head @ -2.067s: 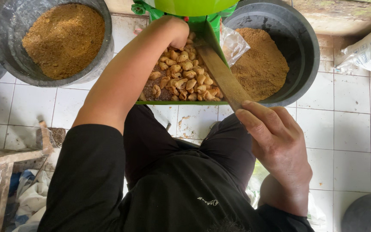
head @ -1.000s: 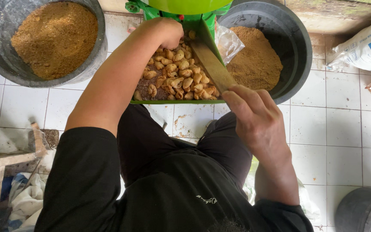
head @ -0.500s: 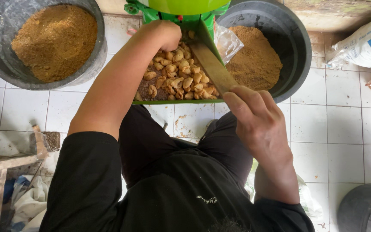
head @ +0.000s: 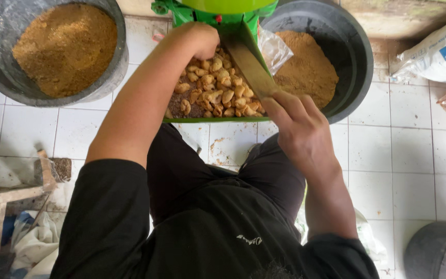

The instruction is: The person uses a wooden spatula to push grain-like material into a green hopper of a grinding machine. Later, they pour a bowl of whole nuts into the hopper and continue pushing the contents with the spatula.

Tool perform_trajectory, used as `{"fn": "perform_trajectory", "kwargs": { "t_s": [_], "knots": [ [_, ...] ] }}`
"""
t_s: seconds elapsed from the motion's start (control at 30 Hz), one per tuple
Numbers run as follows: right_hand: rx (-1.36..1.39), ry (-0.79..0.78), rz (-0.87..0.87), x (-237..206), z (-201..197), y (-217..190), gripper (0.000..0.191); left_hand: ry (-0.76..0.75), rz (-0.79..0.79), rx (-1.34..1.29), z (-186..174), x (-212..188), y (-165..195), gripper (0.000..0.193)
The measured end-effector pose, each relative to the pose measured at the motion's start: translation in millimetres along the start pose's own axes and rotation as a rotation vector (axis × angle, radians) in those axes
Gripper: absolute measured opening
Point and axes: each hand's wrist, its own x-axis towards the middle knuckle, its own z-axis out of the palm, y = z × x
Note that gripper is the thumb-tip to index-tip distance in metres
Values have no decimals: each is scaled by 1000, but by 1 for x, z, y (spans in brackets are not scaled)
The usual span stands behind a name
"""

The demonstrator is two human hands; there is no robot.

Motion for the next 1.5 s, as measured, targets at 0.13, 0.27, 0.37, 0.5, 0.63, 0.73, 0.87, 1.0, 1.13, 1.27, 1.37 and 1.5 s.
{"fn": "perform_trajectory", "kwargs": {
  "t_s": [0.13,0.27,0.37,0.5,0.63,0.73,0.87,1.0,1.13,1.27,1.37,1.5],
  "knots": [
    [20,70,51,-5,9,0,30,-21,29,-53,1,6,-5,36],
    [100,68,46,5,34,2,29,-77,-16,-55,1,3,-7,32],
    [106,52,57,-4,37,5,33,-19,-1,-77,0,0,-6,33],
    [32,52,65,-32,15,3,32,-59,-18,-75,-2,1,-5,36],
    [60,111,96,-47,-13,2,24,9,-16,-74,3,2,-5,38],
    [105,165,162,-62,-31,4,21,74,4,-105,7,4,-5,40],
    [311,296,297,-99,-34,21,13,-24,-22,-64,9,16,-8,35],
    [515,497,398,-141,-21,46,14,93,68,-2,11,23,-13,46],
    [625,729,480,-175,-3,74,21,581,227,-136,6,-1,-14,47],
    [844,923,645,-203,22,92,25,250,227,-284,-22,-42,20,27],
    [970,951,750,-219,43,97,24,81,306,-239,-32,-71,60,35],
    [1000,926,853,-231,59,96,26,252,555,-219,-17,-95,75,43]
  ]
}}
